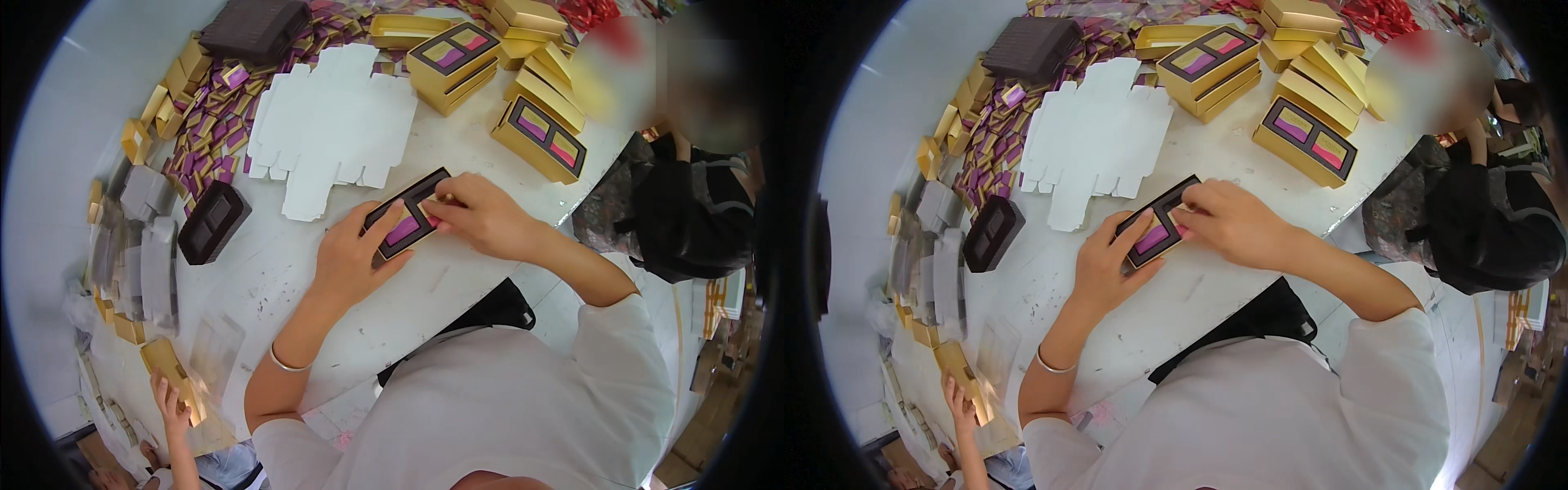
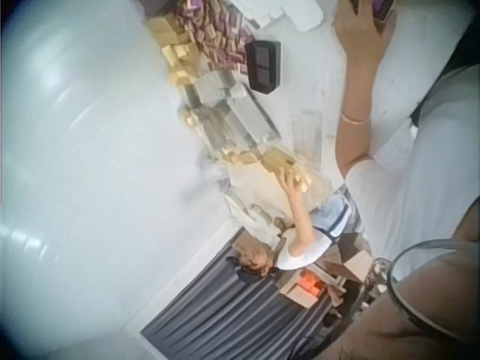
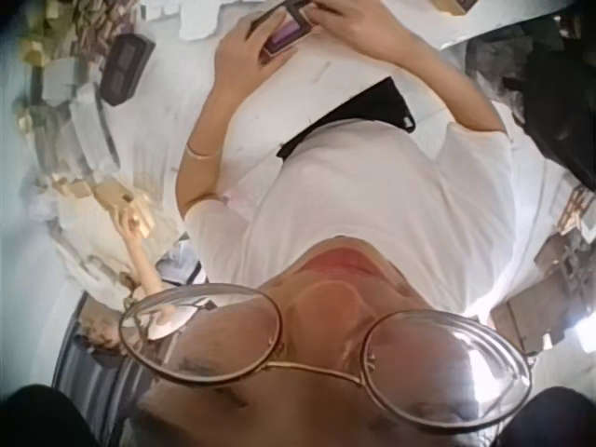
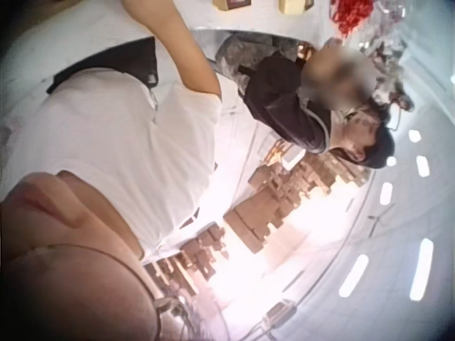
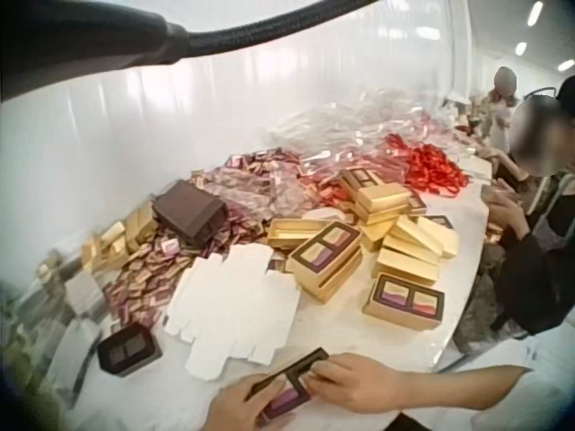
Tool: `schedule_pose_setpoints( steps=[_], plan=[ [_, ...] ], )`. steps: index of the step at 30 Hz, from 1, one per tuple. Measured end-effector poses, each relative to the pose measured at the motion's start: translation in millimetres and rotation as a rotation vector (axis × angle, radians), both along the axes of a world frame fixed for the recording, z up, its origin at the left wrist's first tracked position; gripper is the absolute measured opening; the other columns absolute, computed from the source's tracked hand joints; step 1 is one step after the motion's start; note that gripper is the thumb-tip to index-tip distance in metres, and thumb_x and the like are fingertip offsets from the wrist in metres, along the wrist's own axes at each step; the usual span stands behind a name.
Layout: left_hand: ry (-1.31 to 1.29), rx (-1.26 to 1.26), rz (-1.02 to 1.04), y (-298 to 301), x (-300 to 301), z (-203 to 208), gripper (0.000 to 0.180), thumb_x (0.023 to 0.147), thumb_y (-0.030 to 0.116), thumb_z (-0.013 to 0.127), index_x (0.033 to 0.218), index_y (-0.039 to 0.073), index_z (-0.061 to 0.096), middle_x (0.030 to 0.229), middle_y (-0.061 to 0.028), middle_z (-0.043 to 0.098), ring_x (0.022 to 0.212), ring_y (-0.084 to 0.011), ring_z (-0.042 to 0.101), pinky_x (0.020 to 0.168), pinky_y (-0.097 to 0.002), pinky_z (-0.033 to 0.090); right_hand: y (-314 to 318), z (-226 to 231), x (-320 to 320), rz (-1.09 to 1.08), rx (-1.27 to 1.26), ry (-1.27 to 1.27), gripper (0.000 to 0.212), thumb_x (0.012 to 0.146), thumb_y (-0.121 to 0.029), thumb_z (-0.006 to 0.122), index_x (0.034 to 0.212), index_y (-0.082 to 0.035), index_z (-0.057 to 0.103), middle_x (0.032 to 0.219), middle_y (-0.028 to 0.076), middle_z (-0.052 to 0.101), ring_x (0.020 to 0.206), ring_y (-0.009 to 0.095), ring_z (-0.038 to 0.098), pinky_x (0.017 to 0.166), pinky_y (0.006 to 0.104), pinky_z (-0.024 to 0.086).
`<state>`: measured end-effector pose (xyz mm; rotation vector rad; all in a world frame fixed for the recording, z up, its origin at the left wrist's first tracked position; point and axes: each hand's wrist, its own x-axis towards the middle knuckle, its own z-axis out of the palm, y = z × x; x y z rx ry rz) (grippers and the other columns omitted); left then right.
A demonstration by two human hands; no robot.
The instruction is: The person repeatedly picks up small rectangular cosmetic compacts, opens them, places colored inserts into the trays, closes the lids, and stacks the finished units on the table. The process is continuous and repetitive throughout the clip.
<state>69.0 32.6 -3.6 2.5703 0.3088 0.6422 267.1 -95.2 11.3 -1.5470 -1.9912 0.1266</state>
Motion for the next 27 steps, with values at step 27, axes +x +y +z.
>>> schedule_pose_setpoints(
  steps=[27],
  plan=[
    [-0.193, -0.066, -0.099, 1.9, 2.0, -4.7, 0.064, 0.072, 0.028, 0.074, 0.125, 0.004, 0.049, 0.132, -0.0190, 0.046, 0.084, -0.0224, 0.058, 0.063, -0.0288, 0.047, -80.4, 26.6, 100.6, -0.804, 0.266, 0.006, 0.043, 0.070, -0.023, 0.078, 0.104, -0.006, 0.057, 0.112, 0.015, 0.053, 0.101, 0.032, 0.051, 0.088, 0.0378, 0.041]
  ],
)
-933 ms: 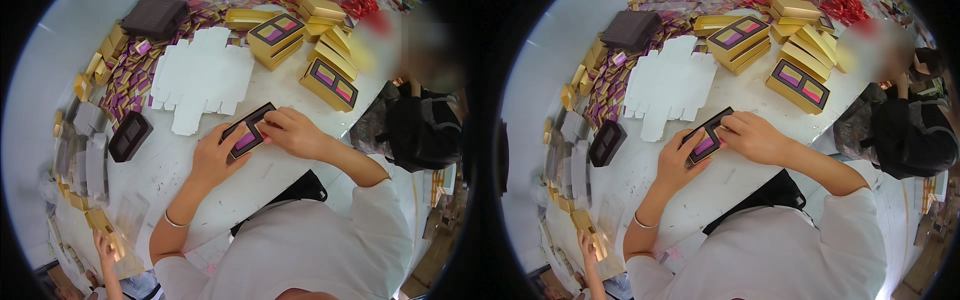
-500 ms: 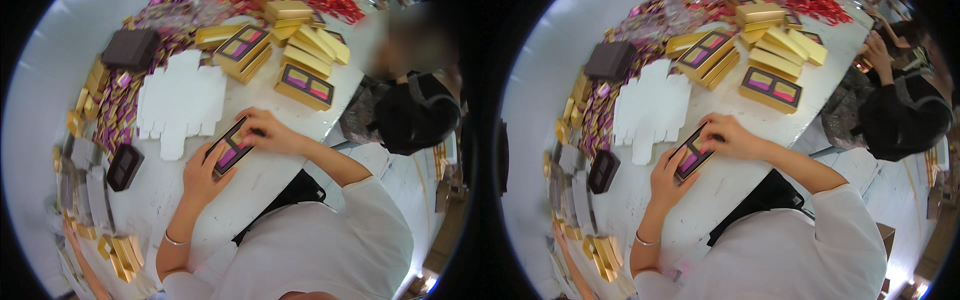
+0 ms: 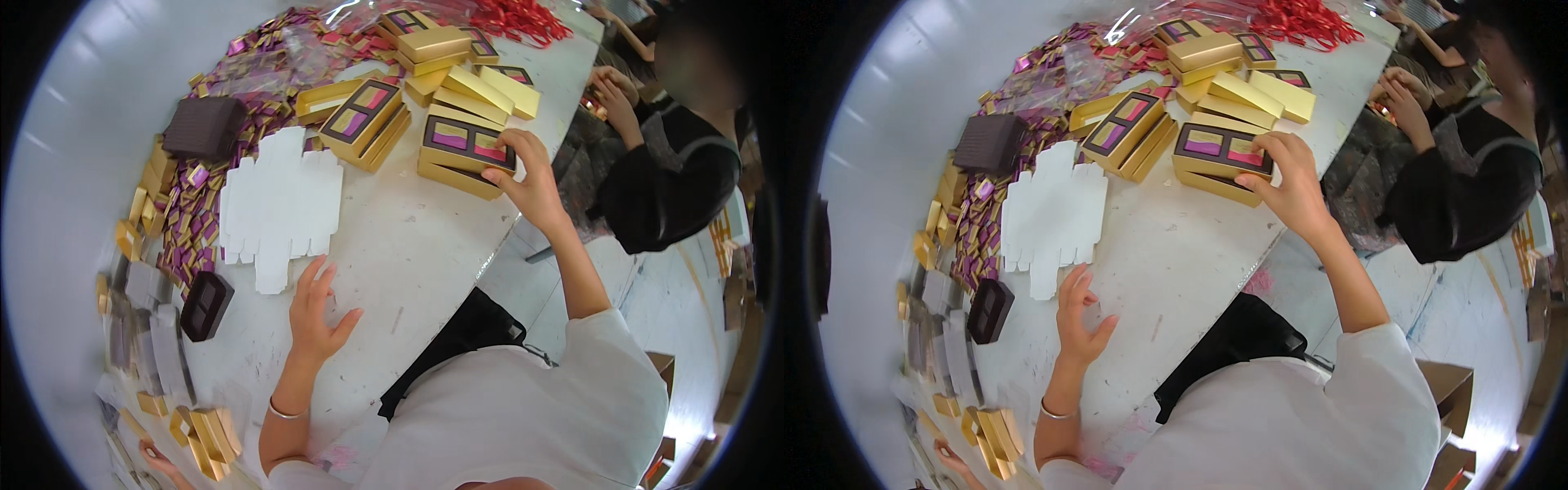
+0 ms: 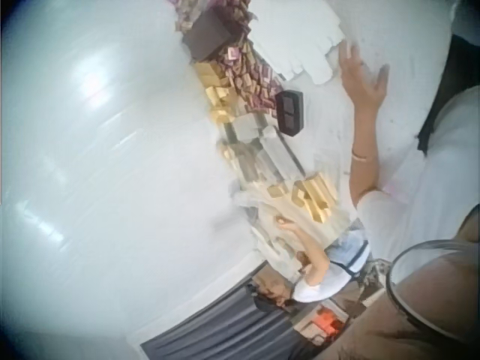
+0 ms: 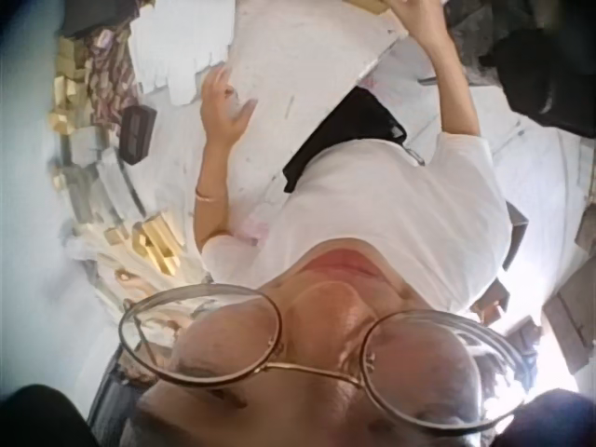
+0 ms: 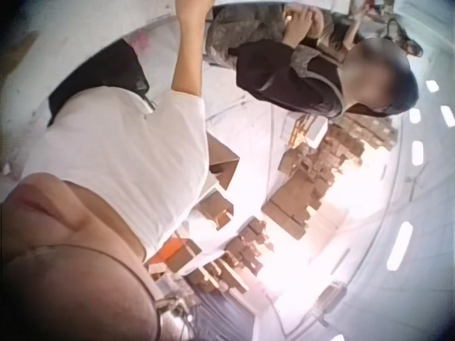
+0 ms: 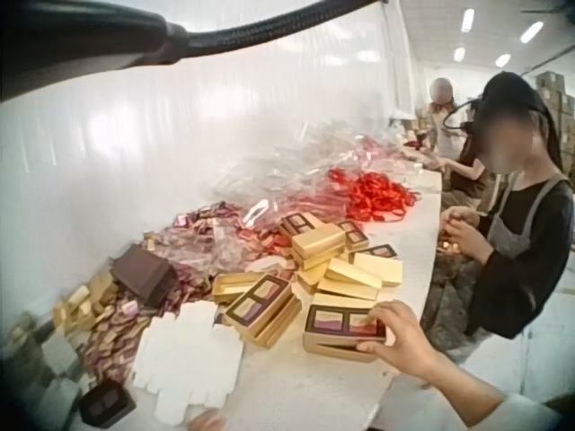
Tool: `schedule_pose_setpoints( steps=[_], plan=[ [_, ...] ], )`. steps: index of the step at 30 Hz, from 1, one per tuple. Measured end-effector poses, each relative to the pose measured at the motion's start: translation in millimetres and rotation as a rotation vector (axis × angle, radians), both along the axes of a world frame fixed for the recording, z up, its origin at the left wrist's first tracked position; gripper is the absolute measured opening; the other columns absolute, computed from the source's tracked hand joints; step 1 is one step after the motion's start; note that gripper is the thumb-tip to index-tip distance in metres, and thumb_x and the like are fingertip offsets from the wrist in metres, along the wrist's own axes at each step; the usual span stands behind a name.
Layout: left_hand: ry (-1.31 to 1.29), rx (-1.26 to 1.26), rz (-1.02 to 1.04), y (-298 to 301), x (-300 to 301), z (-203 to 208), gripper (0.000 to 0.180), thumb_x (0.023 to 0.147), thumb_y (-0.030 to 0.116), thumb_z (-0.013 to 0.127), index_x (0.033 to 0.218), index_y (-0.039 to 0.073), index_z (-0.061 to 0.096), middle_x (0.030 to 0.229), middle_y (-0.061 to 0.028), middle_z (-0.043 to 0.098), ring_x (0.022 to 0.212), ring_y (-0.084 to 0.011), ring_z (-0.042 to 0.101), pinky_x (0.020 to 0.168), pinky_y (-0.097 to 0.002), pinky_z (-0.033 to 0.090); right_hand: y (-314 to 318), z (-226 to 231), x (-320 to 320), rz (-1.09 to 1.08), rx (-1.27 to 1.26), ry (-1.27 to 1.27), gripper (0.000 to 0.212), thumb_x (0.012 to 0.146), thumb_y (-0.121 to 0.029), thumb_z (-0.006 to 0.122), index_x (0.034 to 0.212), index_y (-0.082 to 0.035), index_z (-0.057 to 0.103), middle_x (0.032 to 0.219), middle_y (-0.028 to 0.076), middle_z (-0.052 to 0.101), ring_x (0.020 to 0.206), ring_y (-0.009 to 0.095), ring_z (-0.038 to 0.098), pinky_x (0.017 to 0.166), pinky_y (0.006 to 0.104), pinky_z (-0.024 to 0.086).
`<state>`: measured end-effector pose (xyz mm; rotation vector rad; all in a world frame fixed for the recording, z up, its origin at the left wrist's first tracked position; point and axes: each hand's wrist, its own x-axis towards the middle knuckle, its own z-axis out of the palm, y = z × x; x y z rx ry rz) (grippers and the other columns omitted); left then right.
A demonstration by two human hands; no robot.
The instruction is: The person repeatedly picks up small rectangular cosmetic compacts, opens them, places colored inserts into the trays, closes the lids, and stacks the finished units on the table. The process is continuous and repetitive throughout the clip.
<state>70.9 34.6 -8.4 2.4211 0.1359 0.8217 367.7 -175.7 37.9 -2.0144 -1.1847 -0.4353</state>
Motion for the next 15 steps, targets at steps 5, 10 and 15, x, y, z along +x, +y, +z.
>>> schedule_pose_setpoints(
  steps=[5, 10, 15],
  plan=[
    [-0.069, 0.210, 0.112, -5.2, -19.9, 28.4, 0.049, 0.069, 0.026, 0.075, 0.111, 0.006, 0.060, 0.120, -0.0146, 0.056, 0.084, -0.0238, 0.060, 0.069, -0.0340, 0.047, 3.7, 1.3, -18.7, -0.050, 0.186, 0.010, 0.053, 0.075, -0.026, 0.073, 0.117, -0.002, 0.051, 0.139, 0.020, 0.038, 0.125, 0.033, 0.040, 0.106, 0.0412, 0.028],
    [-0.002, 0.348, 0.494, 34.3, -65.4, 62.0, 0.035, 0.071, 0.017, 0.073, 0.101, 0.004, 0.061, 0.104, -0.0127, 0.063, 0.092, -0.0304, 0.057, 0.078, -0.0380, 0.045, 6.5, -9.9, -53.0, 0.130, 0.326, -0.138, 0.039, 0.083, -0.024, 0.062, 0.114, -0.001, 0.050, 0.136, 0.022, 0.039, 0.127, 0.037, 0.037, 0.105, 0.0460, 0.028],
    [0.544, 0.247, 0.915, 97.0, -147.1, 51.9, 0.065, 0.076, 0.036, 0.072, 0.131, 0.013, 0.047, 0.139, -0.0208, 0.037, 0.127, -0.0372, 0.036, 0.101, -0.0406, 0.035, 34.5, -20.1, -95.1, 0.449, 0.078, -0.135, 0.032, 0.080, -0.011, 0.064, 0.109, -0.003, 0.054, 0.135, 0.024, 0.040, 0.124, 0.041, 0.040, 0.103, 0.0470, 0.032]
  ],
)
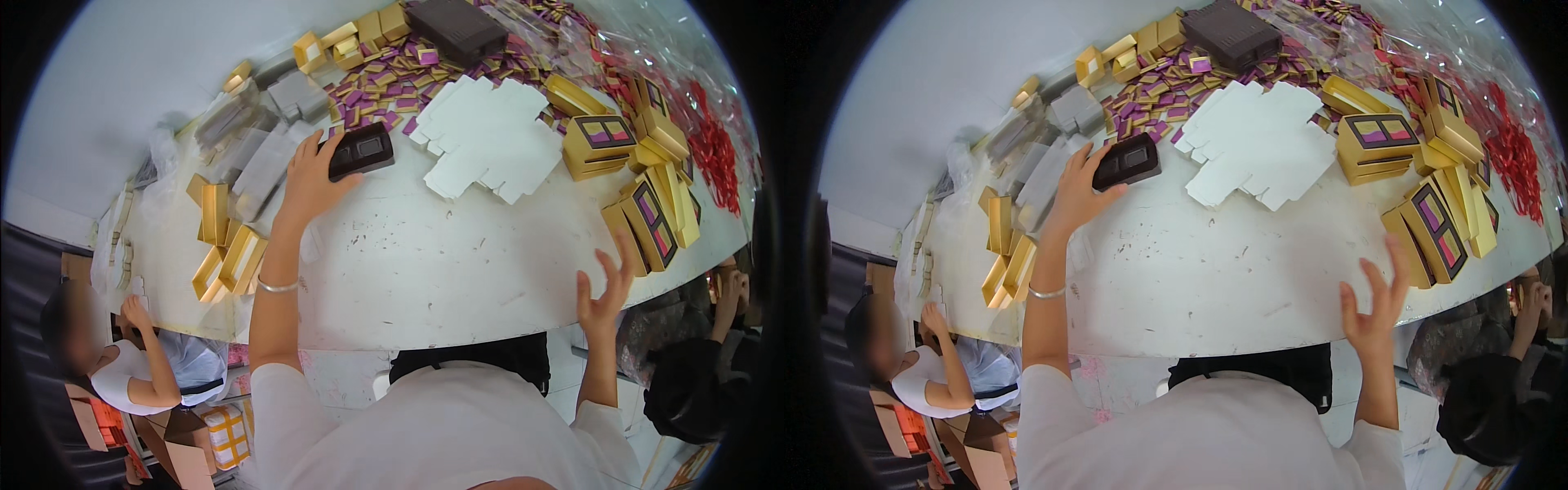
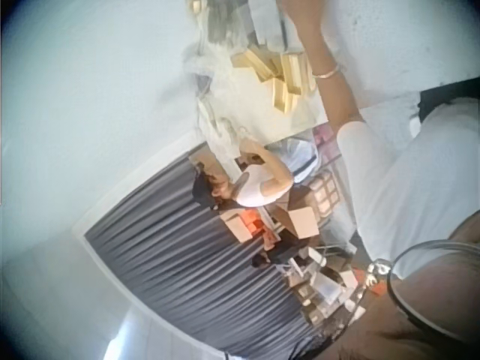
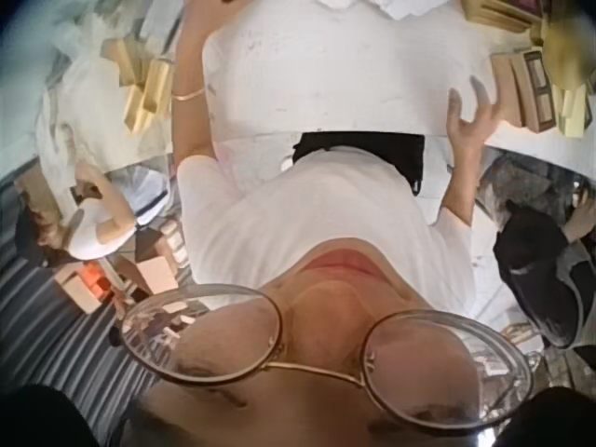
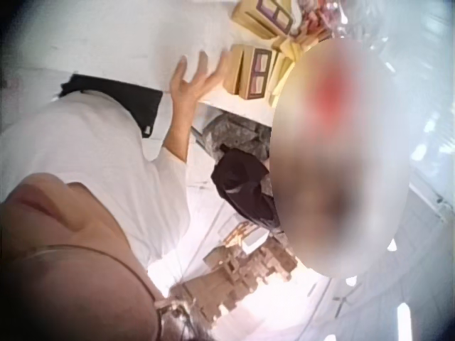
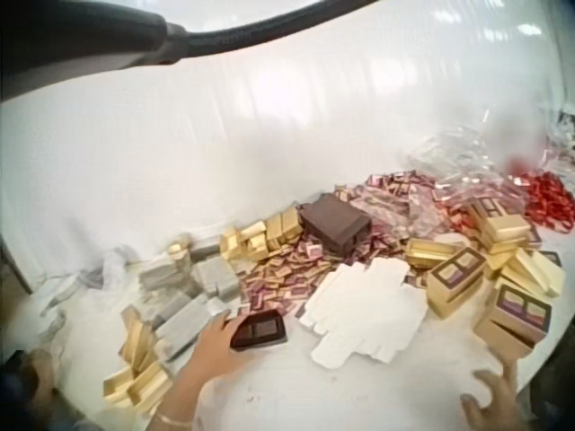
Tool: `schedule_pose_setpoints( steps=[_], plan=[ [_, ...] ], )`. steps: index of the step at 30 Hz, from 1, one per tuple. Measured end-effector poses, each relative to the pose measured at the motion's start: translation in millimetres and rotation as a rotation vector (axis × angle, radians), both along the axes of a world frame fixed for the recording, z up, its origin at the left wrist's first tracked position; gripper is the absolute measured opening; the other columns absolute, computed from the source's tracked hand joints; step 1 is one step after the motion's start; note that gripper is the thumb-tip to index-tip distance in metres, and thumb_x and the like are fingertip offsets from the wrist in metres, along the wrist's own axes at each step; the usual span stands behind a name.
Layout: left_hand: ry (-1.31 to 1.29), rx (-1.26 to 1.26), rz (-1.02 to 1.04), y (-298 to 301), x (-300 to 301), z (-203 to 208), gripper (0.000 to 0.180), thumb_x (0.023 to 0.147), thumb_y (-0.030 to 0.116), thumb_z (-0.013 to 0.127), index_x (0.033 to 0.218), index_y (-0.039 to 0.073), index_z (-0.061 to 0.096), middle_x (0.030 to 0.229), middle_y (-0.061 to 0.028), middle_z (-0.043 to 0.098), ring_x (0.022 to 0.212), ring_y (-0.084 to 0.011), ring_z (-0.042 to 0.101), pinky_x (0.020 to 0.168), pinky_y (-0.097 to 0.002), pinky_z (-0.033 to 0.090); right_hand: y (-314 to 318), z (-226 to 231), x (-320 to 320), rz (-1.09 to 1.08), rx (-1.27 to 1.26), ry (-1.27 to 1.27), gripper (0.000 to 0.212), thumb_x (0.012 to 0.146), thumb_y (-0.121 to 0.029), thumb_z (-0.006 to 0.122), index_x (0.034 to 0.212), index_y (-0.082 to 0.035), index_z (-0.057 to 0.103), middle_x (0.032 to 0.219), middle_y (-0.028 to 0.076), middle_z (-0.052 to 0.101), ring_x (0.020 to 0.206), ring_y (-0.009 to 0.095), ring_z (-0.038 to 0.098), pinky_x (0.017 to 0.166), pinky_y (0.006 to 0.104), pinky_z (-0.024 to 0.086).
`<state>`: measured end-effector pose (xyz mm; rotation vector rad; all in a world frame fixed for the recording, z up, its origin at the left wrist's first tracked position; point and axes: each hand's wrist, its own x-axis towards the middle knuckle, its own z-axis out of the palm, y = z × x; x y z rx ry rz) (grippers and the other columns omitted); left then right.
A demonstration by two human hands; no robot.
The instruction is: The person repeatedly picks up small rectangular cosmetic compacts, opens them, places colored inserts into the trays, closes the lids, and stacks the finished units on the table. The process is continuous and repetitive throughout the clip.
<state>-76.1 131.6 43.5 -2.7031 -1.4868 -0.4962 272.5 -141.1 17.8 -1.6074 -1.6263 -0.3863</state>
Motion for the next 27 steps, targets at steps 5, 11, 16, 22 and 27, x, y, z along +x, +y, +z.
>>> schedule_pose_setpoints(
  steps=[5, 11, 16, 22, 27],
  plan=[
    [-0.238, -0.002, 0.045, -3.9, -42.1, 4.7, 0.068, 0.074, 0.040, 0.073, 0.130, 0.012, 0.048, 0.142, -0.0208, 0.034, 0.128, -0.0375, 0.036, 0.101, -0.0423, 0.036, 16.2, 1.7, -17.4, 0.227, -0.024, 0.022, 0.031, 0.077, -0.001, 0.062, 0.107, -0.001, 0.054, 0.132, 0.023, 0.044, 0.122, 0.041, 0.043, 0.101, 0.0476, 0.035],
    [0.011, -0.212, 0.561, -92.3, -134.9, 42.8, 0.068, 0.074, 0.036, 0.072, 0.130, 0.006, 0.047, 0.130, -0.0210, 0.048, 0.120, -0.0348, 0.047, 0.098, -0.0396, 0.039, 42.9, 13.5, -27.8, 0.336, -0.136, 0.043, 0.037, 0.078, 0.005, 0.059, 0.114, -0.001, 0.054, 0.128, 0.018, 0.050, 0.121, 0.037, 0.046, 0.100, 0.0442, 0.037],
    [-0.197, -0.255, 0.548, -107.5, -207.5, -10.5, 0.070, 0.072, 0.026, 0.075, 0.130, 0.001, 0.045, 0.127, -0.0201, 0.051, 0.116, -0.0332, 0.050, 0.098, -0.0385, 0.040, 154.2, 30.5, -95.6, 0.590, -0.150, -0.070, 0.044, 0.076, -0.002, 0.064, 0.119, -0.002, 0.053, 0.126, 0.016, 0.051, 0.120, 0.033, 0.045, 0.097, 0.0398, 0.039],
    [-0.253, -0.026, 0.559, -104.6, -200.2, -7.1, 0.077, 0.063, 0.013, 0.081, 0.129, -0.001, 0.045, 0.126, -0.0172, 0.053, 0.117, -0.0312, 0.050, 0.097, -0.0361, 0.041, 268.3, -6.0, -147.3, 0.536, -0.252, -0.458, 0.007, 0.073, -0.004, 0.059, 0.080, -0.003, 0.062, 0.086, 0.011, 0.058, 0.085, 0.027, 0.057, 0.073, 0.0374, 0.046],
    [-0.279, -0.140, 0.583, -102.3, -210.2, -27.0, 0.075, 0.063, 0.011, 0.080, 0.128, -0.001, 0.045, 0.127, -0.0182, 0.051, 0.119, -0.0324, 0.047, 0.097, -0.0378, 0.040, 282.1, -0.3, -164.0, 0.553, -0.369, -0.268, 0.004, 0.071, -0.001, 0.060, 0.075, -0.001, 0.062, 0.086, 0.014, 0.056, 0.085, 0.032, 0.058, 0.073, 0.0405, 0.048]
  ],
)
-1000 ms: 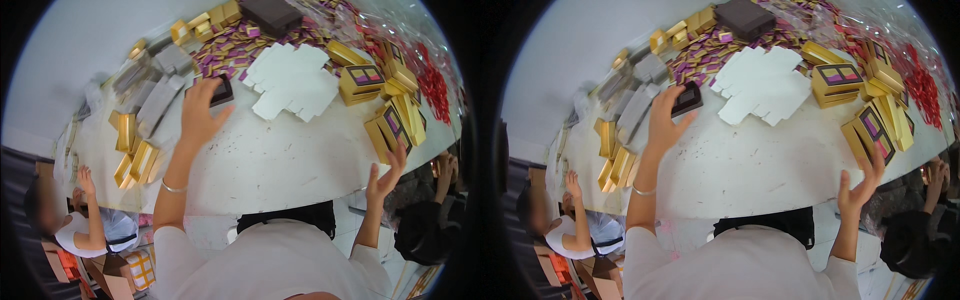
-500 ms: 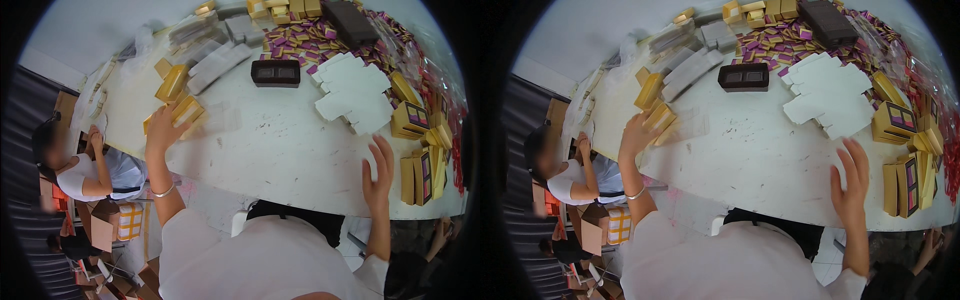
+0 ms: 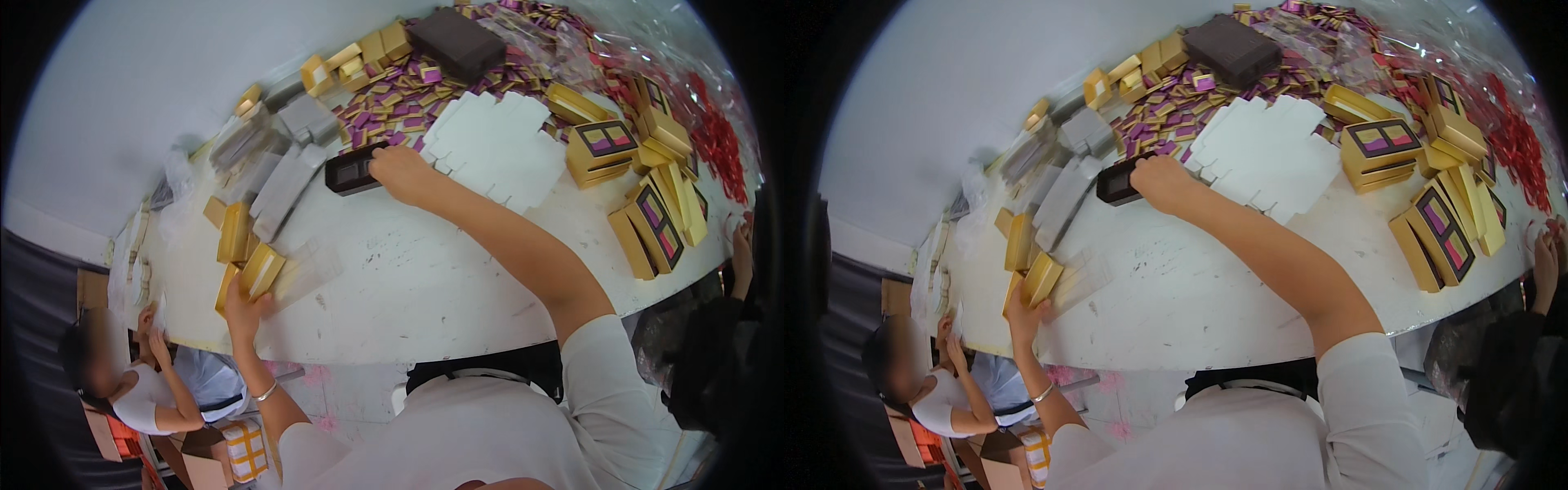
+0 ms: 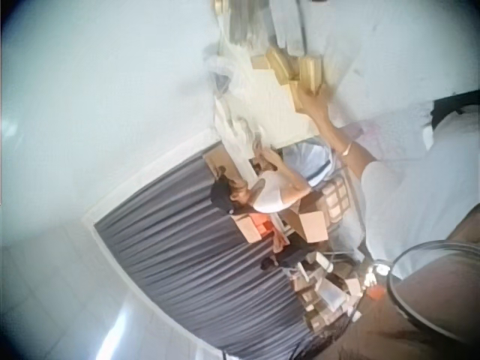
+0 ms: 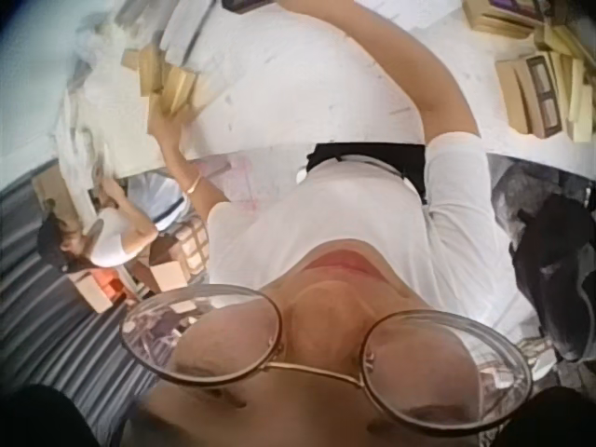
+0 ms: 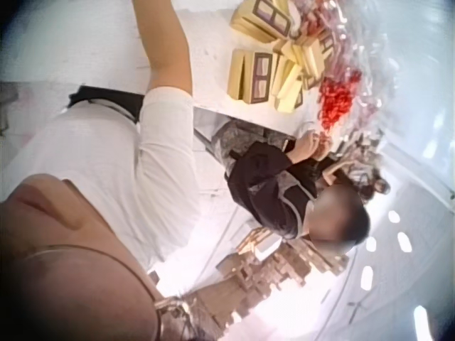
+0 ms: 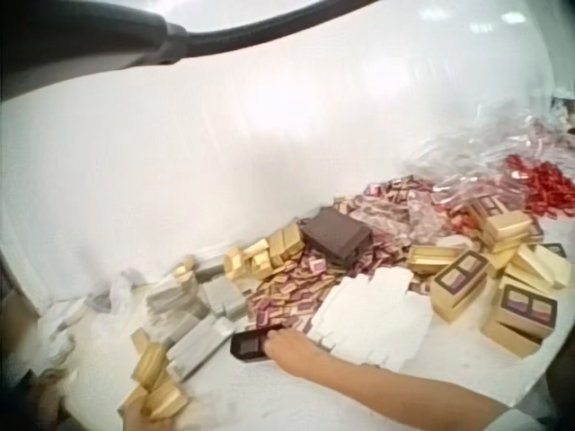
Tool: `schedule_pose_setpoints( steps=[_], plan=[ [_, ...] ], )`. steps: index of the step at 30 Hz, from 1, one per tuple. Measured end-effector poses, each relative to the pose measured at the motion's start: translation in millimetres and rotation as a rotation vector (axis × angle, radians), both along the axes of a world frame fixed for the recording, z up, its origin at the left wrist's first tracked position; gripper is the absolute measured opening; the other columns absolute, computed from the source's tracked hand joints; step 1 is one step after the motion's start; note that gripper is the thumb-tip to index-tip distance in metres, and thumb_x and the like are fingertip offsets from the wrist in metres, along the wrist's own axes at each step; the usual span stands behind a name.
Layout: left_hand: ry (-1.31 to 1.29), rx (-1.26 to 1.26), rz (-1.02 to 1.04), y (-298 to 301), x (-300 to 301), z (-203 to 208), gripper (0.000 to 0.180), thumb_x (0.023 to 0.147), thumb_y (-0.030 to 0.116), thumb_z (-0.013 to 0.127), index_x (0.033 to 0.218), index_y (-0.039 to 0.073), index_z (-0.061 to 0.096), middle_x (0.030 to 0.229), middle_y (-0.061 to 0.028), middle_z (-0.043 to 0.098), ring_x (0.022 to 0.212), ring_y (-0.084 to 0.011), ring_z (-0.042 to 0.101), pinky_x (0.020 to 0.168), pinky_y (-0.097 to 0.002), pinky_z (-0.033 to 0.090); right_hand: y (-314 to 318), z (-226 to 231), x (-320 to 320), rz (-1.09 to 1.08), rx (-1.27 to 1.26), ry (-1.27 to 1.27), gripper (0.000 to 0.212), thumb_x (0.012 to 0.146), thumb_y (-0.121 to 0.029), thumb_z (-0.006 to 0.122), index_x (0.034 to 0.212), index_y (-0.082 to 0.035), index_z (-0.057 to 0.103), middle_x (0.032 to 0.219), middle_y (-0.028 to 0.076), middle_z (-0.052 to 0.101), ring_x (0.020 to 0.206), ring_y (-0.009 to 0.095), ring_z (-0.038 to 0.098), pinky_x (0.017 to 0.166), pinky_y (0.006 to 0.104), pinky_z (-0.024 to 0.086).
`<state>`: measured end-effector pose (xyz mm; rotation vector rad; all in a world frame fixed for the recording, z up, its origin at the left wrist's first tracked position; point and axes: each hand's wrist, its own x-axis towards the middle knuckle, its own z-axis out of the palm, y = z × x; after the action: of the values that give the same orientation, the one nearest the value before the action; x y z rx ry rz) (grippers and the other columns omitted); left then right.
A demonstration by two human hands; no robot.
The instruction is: The person repeatedly picks up small rectangular cosmetic compacts, opens them, places colored inserts into the trays, closes the lids, and stacks the finished units on the table. The process is continuous and repetitive throughout the clip.
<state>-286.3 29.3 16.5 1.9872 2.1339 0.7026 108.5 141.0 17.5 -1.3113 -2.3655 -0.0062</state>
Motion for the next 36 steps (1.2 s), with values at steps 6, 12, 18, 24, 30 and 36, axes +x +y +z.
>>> schedule_pose_setpoints(
  steps=[6, 12, 18, 24, 30, 36],
  plan=[
    [0.185, 0.219, -0.063, -6.5, 22.9, 25.6, 0.072, 0.060, 0.003, 0.079, 0.124, 0.002, 0.046, 0.134, -0.0168, 0.042, 0.126, -0.0313, 0.038, 0.102, -0.0384, 0.035, 4.4, 7.0, 2.2, 0.003, 0.061, 0.298, 0.008, 0.076, -0.007, 0.061, 0.072, -0.001, 0.065, 0.083, 0.017, 0.059, 0.084, 0.034, 0.059, 0.073, 0.0427, 0.048],
    [-0.150, 0.077, -0.465, -24.3, 139.2, 70.2, 0.075, 0.055, 0.006, 0.083, 0.122, 0.005, 0.049, 0.120, -0.0111, 0.052, 0.109, -0.0303, 0.050, 0.094, -0.0374, 0.040, -30.7, 54.9, 48.6, -0.142, 0.060, 0.883, 0.019, 0.084, -0.018, 0.060, 0.080, 0.000, 0.059, 0.080, 0.015, 0.059, 0.078, 0.031, 0.057, 0.070, 0.0402, 0.045],
    [0.058, 0.074, -1.016, -24.5, 281.1, 18.8, 0.076, 0.058, 0.042, 0.079, 0.120, 0.007, 0.053, 0.101, -0.0084, 0.059, 0.093, -0.0276, 0.053, 0.077, -0.0364, 0.045, -151.4, 78.8, 150.1, -0.105, -0.581, 1.003, 0.032, 0.085, -0.037, 0.064, 0.086, -0.008, 0.050, 0.074, -0.004, 0.048, 0.069, 0.005, 0.041, 0.060, 0.0216, 0.034],
    [0.005, -0.106, -1.171, -28.2, 345.0, -3.6, 0.088, 0.058, 0.038, 0.082, 0.131, 0.011, 0.041, 0.114, -0.0097, 0.055, 0.095, -0.0280, 0.057, 0.079, -0.0368, 0.047, -237.9, 45.8, 207.0, -0.461, -0.765, 0.874, 0.032, 0.083, -0.033, 0.067, 0.093, -0.010, 0.048, 0.074, -0.004, 0.045, 0.067, 0.004, 0.041, 0.058, 0.0194, 0.031],
    [-0.181, -0.133, -1.238, -28.2, 365.4, -12.6, 0.086, 0.064, 0.030, 0.081, 0.134, 0.011, 0.036, 0.116, -0.0124, 0.053, 0.095, -0.0299, 0.058, 0.076, -0.0374, 0.049, -235.9, 48.0, 194.3, -0.599, -0.629, 0.621, 0.029, 0.084, -0.029, 0.066, 0.082, -0.005, 0.051, 0.064, -0.001, 0.044, 0.061, 0.006, 0.041, 0.053, 0.0227, 0.033],
    [-0.282, -0.149, -1.244, -27.3, 362.2, -15.3, 0.080, 0.065, 0.023, 0.081, 0.131, 0.010, 0.038, 0.113, -0.0137, 0.054, 0.092, -0.0304, 0.060, 0.075, -0.0371, 0.050, -223.3, 41.4, 176.7, -0.781, -0.605, 0.622, 0.033, 0.086, -0.031, 0.064, 0.079, -0.002, 0.051, 0.061, 0.006, 0.050, 0.058, 0.013, 0.049, 0.054, 0.0296, 0.040]
  ],
)
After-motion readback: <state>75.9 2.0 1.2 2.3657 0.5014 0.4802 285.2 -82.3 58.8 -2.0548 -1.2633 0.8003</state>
